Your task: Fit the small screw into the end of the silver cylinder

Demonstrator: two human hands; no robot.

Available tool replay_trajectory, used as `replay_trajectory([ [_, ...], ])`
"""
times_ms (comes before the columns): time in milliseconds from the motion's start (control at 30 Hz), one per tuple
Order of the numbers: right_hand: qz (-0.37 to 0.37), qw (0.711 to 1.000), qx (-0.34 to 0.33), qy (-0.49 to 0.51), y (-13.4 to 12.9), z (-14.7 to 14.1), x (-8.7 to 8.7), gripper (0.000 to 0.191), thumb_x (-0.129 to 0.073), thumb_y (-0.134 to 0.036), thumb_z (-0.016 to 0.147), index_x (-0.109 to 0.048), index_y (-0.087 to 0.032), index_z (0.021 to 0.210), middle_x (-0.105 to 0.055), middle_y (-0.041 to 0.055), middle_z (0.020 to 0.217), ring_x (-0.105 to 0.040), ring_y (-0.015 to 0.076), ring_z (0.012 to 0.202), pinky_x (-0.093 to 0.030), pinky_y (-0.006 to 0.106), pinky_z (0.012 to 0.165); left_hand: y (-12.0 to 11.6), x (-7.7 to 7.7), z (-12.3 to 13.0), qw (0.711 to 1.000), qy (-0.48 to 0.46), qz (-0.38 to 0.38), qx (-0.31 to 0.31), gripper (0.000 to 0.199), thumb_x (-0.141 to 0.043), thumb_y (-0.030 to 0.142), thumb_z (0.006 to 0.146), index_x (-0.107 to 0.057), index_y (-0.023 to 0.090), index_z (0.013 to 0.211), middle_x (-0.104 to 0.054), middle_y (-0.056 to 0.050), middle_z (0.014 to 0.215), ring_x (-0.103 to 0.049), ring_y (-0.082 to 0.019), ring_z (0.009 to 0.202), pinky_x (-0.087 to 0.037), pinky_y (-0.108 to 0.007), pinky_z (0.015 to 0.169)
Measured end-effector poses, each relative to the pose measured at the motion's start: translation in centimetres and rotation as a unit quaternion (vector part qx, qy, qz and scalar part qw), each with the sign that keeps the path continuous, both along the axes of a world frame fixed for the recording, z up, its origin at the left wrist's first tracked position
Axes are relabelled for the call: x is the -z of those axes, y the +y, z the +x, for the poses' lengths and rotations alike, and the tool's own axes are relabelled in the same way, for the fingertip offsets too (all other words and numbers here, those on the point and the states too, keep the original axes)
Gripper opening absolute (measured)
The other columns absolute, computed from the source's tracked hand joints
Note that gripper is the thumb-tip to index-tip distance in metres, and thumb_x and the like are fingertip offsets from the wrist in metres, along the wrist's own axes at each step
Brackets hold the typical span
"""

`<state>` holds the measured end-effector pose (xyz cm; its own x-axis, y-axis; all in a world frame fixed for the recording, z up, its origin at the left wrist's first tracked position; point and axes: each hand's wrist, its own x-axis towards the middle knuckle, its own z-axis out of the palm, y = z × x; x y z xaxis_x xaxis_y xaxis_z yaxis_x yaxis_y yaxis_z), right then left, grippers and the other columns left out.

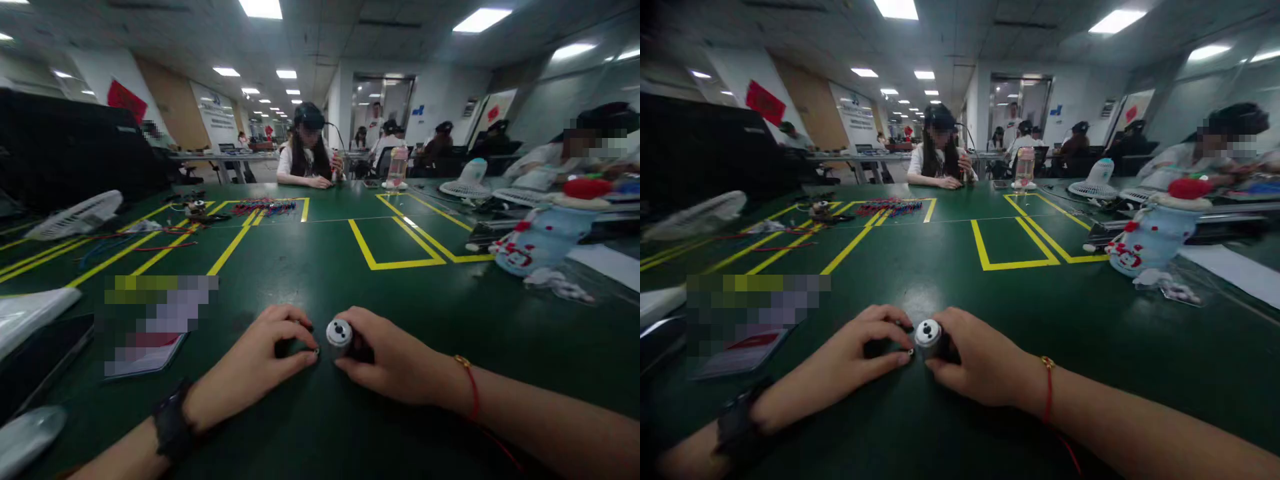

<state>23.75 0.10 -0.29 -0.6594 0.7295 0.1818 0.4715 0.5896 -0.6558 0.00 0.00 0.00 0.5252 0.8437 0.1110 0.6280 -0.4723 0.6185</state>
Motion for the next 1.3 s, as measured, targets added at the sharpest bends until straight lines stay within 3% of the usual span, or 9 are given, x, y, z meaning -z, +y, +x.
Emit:
replay_trajectory([
  [167, 0.004, 1.0, -0.005, -0.002, 0.0, -0.1, -0.3, 0.028, -0.063, -0.019, 0.08, -0.053, -0.018, 0.106, -0.056, 0.0035, 0.097, -0.05, 0.0166, 0.081, -0.041, 0.03, 0.071, 0.0, -0.7, 0.2, 0.997, -0.07, -0.017, -0.025, 0.007, -0.063, 0.027, 0.087, -0.07, 0.026, 0.089, -0.06, -0.001, 0.108, -0.057, -0.019, 0.103, -0.043, -0.035, 0.093],
  [300, 0.004, 1.0, -0.009, -0.003, -0.2, -0.1, -0.4, 0.027, -0.064, -0.02, 0.081, -0.053, -0.019, 0.106, -0.056, 0.0037, 0.098, -0.05, 0.017, 0.082, -0.04, 0.03, 0.072, -0.3, -2.1, 0.9, 0.99, -0.122, 0.028, -0.071, 0.008, -0.062, 0.029, 0.088, -0.068, 0.028, 0.093, -0.058, 0.001, 0.107, -0.057, -0.018, 0.1, -0.043, -0.033, 0.091],
  [467, 0.017, 1.0, -0.013, 0.003, -0.2, -0.3, -0.3, 0.026, -0.065, -0.018, 0.08, -0.052, -0.019, 0.103, -0.055, 0.0032, 0.097, -0.049, 0.0164, 0.08, -0.04, 0.03, 0.072, -0.9, -2.8, 1.9, 0.989, -0.124, 0.06, -0.054, 0.011, -0.062, 0.022, 0.088, -0.069, 0.03, 0.093, -0.057, 0.002, 0.103, -0.057, -0.015, 0.097, -0.044, -0.029, 0.087],
  [1000, 0.009, 1.0, -0.017, 0.002, -0.3, -0.3, -0.5, 0.03, -0.065, -0.019, 0.081, -0.053, -0.019, 0.109, -0.056, 0.0042, 0.102, -0.05, 0.0165, 0.083, -0.041, 0.031, 0.075, -1.2, -3.1, 2.1, 0.992, -0.114, 0.038, -0.029, 0.018, -0.053, 0.022, 0.094, -0.067, 0.03, 0.101, -0.058, 0.002, 0.105, -0.057, -0.015, 0.098, -0.044, -0.03, 0.088],
  [1167, 0.006, 1.0, -0.012, -0.01, -0.2, -0.3, -0.6, 0.031, -0.064, -0.021, 0.082, -0.053, -0.018, 0.111, -0.057, 0.005, 0.105, -0.051, 0.0181, 0.088, -0.042, 0.032, 0.078, -0.9, -2.5, 1.4, 0.989, -0.133, 0.02, -0.058, 0.017, -0.052, 0.023, 0.093, -0.068, 0.027, 0.096, -0.06, 0.0, 0.102, -0.058, -0.017, 0.097, -0.044, -0.031, 0.086],
  [1300, 0.006, 1.0, -0.009, -0.017, -0.2, -0.4, -0.7, 0.031, -0.064, -0.022, 0.082, -0.053, -0.018, 0.11, -0.057, 0.0048, 0.102, -0.051, 0.018, 0.086, -0.042, 0.032, 0.077, -0.3, -1.8, 1.0, 0.982, -0.149, -0.038, -0.106, 0.017, -0.052, 0.026, 0.091, -0.068, 0.024, 0.096, -0.064, -0.001, 0.099, -0.06, -0.019, 0.091, -0.045, -0.032, 0.081],
])
